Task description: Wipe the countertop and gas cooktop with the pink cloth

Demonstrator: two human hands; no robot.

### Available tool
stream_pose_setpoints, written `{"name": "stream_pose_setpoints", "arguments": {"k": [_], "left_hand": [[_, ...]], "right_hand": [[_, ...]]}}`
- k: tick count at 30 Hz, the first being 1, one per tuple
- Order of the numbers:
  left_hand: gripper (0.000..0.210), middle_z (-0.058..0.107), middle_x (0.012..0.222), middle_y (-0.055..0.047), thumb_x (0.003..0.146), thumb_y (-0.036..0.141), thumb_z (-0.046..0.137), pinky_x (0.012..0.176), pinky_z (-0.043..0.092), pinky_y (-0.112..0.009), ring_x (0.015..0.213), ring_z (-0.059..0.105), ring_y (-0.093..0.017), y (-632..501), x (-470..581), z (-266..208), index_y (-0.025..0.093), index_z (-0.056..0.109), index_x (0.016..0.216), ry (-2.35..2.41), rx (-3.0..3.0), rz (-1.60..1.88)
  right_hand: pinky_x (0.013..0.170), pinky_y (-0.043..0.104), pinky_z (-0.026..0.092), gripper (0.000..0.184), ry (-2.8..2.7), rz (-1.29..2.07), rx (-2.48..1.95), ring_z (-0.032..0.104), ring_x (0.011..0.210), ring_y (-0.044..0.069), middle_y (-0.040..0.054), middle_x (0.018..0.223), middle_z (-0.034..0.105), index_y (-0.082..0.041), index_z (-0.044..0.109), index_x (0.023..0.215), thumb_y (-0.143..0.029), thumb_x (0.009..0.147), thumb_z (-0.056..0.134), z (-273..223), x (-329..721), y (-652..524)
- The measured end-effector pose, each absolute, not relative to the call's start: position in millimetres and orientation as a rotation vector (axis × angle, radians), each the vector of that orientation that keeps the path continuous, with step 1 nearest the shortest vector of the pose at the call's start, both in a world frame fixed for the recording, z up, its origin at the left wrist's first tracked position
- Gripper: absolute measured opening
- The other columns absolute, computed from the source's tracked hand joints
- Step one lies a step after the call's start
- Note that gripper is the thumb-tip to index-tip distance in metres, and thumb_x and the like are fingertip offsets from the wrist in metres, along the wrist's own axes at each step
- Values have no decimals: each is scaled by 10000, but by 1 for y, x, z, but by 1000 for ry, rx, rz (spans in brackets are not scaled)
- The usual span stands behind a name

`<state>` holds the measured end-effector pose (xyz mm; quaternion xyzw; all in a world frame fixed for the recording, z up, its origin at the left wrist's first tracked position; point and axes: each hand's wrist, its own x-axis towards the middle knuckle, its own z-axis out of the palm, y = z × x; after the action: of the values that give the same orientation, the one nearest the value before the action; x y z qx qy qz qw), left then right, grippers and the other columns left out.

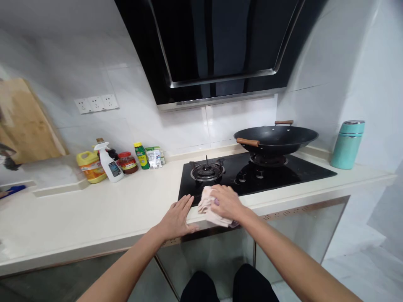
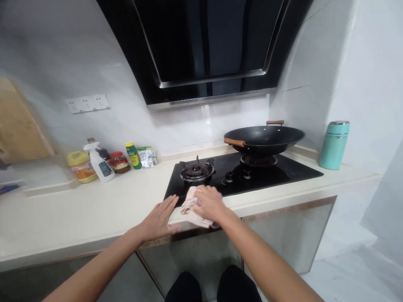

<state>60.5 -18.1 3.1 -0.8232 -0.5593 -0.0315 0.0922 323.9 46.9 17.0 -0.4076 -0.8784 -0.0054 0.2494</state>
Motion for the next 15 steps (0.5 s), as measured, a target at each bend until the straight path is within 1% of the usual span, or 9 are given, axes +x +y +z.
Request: {"name": "stream_pose_setpoints", "arguments": {"k": [3, 6, 8, 11, 13, 15], "left_hand": [[1050, 243, 1690, -209, 851, 816, 503, 1198, 306, -563, 1545, 274, -384, -23, 70, 17, 189, 224, 1646, -1682, -2432, 12], [1040, 275, 1670, -242, 846, 804, 516, 1168, 320, -616, 1521, 305, -419, -25, 78, 25, 150, 291, 1623, -1689, -2417, 55], [1038, 282, 1663, -254, 843, 792, 535, 1164, 318, -621, 1515, 311, -420, -26, 82, 26, 135, 309, 1614, -1705, -2411, 46], [1034, 285, 1665, -245, 835, 791, 550, 1174, 307, -611, 1519, 302, -412, -26, 83, 24, 147, 318, 1610, -1727, -2421, -1], [1035, 294, 1663, -239, 830, 797, 552, 1176, 303, -608, 1520, 297, -413, -25, 82, 22, 155, 322, 1609, -1726, -2429, -31], [1040, 296, 1661, -243, 829, 799, 553, 1172, 304, -607, 1518, 295, -414, -24, 81, 20, 149, 323, 1607, -1715, -2435, -44]], "right_hand": [[928, 366, 376, 323, -2270, -32, -1344, 570, 1124, 236, 61, 1348, 627, -246, 677, 1138, -325, 865, 523, 16, 391, 65], [905, 401, 393, 376, -2132, -54, -1587, 595, 1120, 282, 111, 1322, 642, -221, 662, 1196, -346, 895, 473, 16, 453, 81], [891, 436, 406, 415, -2039, -73, -1728, 610, 1107, 324, 161, 1277, 651, -186, 651, 1222, -369, 920, 433, 18, 477, 89], [889, 491, 412, 481, -1926, -114, -1869, 611, 1113, 387, 231, 1224, 642, -137, 634, 1260, -409, 944, 394, 19, 475, 97], [902, 502, 410, 512, -1917, -136, -1888, 614, 1109, 394, 234, 1219, 637, -155, 628, 1289, -469, 945, 415, 19, 453, 98], [923, 490, 407, 521, -1956, -149, -1864, 619, 1106, 376, 212, 1217, 637, -187, 649, 1261, -540, 936, 447, 19, 426, 98]]}}
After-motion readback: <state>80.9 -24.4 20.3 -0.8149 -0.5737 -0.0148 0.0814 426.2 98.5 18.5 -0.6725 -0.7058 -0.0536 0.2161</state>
